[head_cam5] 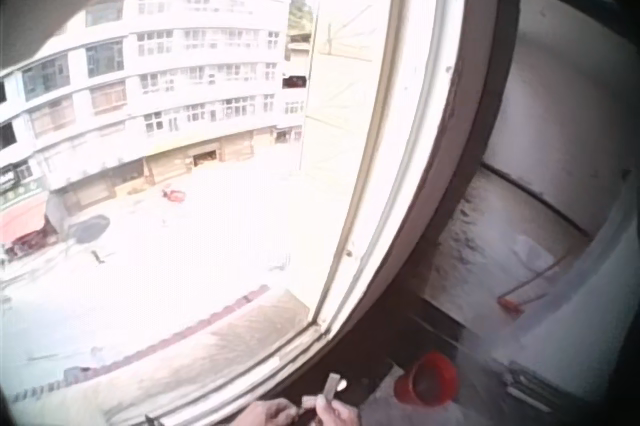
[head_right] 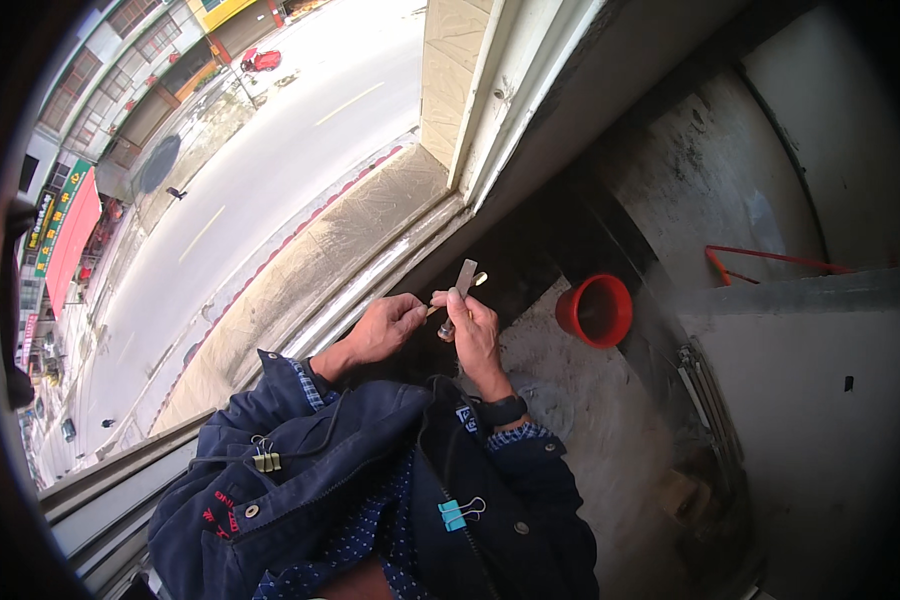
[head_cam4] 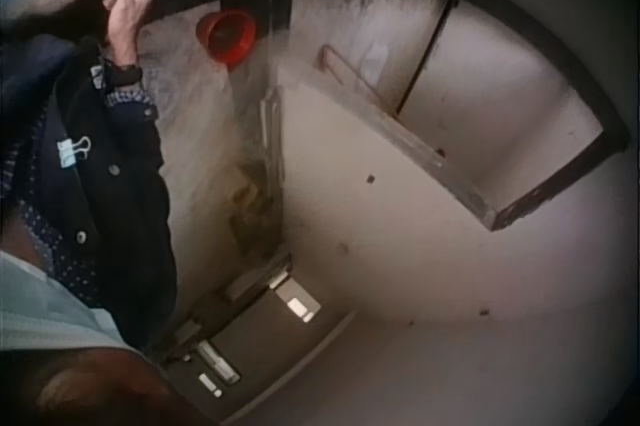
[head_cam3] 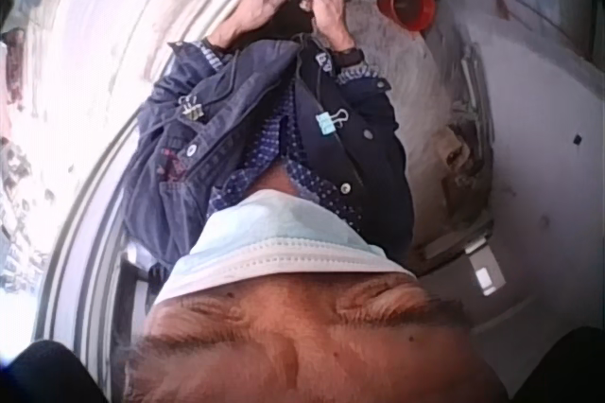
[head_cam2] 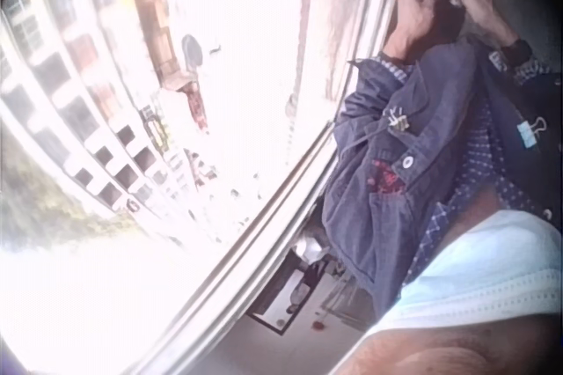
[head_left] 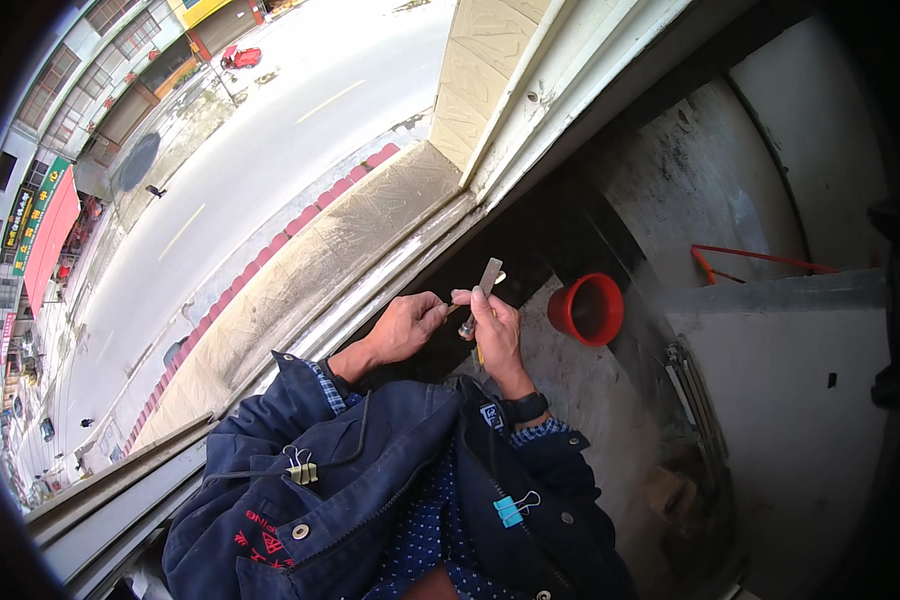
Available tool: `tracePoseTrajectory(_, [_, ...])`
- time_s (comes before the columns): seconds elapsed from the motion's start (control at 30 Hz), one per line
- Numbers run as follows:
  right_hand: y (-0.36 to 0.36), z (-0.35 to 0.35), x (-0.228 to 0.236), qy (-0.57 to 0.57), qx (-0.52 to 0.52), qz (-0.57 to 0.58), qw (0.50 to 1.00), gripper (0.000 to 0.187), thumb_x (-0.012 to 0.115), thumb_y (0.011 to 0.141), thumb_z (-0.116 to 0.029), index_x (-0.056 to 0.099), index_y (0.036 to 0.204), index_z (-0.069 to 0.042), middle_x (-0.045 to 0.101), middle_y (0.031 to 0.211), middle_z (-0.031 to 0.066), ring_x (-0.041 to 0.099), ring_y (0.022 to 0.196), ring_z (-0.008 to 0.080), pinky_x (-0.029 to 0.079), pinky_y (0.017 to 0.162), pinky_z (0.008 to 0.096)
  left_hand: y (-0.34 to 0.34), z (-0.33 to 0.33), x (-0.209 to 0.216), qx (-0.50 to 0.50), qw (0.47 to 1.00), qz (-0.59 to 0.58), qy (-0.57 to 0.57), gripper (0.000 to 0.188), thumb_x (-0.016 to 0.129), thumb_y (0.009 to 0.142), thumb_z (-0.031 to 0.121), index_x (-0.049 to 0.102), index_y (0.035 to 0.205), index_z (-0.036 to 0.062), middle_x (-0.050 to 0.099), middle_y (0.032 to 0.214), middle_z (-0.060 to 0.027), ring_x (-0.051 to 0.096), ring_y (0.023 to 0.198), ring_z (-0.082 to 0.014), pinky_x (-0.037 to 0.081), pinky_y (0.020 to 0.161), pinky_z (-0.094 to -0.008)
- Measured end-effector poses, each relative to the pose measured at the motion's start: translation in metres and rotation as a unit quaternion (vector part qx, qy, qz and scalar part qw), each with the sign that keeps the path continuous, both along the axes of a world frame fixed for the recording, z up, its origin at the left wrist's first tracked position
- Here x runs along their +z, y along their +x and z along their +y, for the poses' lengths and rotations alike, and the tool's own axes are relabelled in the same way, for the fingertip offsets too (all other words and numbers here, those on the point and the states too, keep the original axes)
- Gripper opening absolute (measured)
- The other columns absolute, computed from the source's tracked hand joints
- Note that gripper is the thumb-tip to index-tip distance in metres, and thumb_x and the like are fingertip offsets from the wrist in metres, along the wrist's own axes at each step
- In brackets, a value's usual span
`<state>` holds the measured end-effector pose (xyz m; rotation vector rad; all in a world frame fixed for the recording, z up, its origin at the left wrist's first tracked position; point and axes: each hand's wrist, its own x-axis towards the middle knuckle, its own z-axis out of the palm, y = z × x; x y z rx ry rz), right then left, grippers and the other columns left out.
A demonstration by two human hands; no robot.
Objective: The person applies a white sealant along the window frame using a small brush and a putty knife. They spread the material evenly along the joint, occasionally smoothing it with the putty knife. The work is performed on an upper-floor window overlooking a street.
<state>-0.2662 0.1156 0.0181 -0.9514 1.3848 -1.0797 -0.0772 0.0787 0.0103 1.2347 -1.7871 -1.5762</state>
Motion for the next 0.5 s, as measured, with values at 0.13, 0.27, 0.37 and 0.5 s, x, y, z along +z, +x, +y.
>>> tracePoseTrajectory(0.13, [0.009,-0.007,-0.01,0.051,-0.011,-0.143,0.988,0.044,0.053,0.107,-0.037,0.07,0.109,0.004,0.073,0.1,0.0095,0.06,0.077,0.0081,0.046,0.066,0.0226,0.008,0.006,0.001,0.0,0.991,0.062,0.118,0.031,0.054,0.107,0.029,0.06,0.092,0.0022,0.052,0.066,0.0003,0.046,0.057,-0.0098,0.038,0.051,-0.0285])
tracePoseTrajectory(0.27, [0.017,-0.012,-0.011,0.02,-0.01,-0.118,0.993,0.046,0.055,0.106,-0.04,0.075,0.099,0.0,0.072,0.082,0.0026,0.053,0.061,0.0042,0.044,0.056,0.0221,0.014,0.008,0.006,0.006,0.989,0.039,0.141,0.031,0.055,0.107,0.03,0.061,0.096,0.0018,0.054,0.066,-0.0002,0.049,0.054,-0.0098,0.039,0.05,-0.0282])
tracePoseTrajectory(0.37, [0.013,-0.019,-0.006,0.03,0.021,-0.055,0.998,0.043,0.057,0.105,-0.038,0.073,0.104,0.001,0.074,0.093,0.008,0.059,0.072,0.007,0.045,0.061,0.0232,0.014,0.009,0.01,0.036,0.99,0.054,0.121,0.031,0.056,0.106,0.031,0.062,0.098,0.0014,0.054,0.066,-0.0006,0.05,0.055,-0.0093,0.04,0.05,-0.0279])
tracePoseTrajectory(0.5, [0.003,-0.028,-0.004,0.021,0.013,-0.053,0.998,0.042,0.058,0.104,-0.039,0.074,0.104,0.0,0.074,0.091,0.0078,0.056,0.067,0.006,0.043,0.058,0.0234,0.002,0.009,0.007,0.118,0.992,-0.044,-0.014,0.036,0.06,0.103,0.034,0.068,0.1,-0.0007,0.066,0.073,-0.0139,0.063,0.065,-0.023,0.05,0.062,-0.0385])
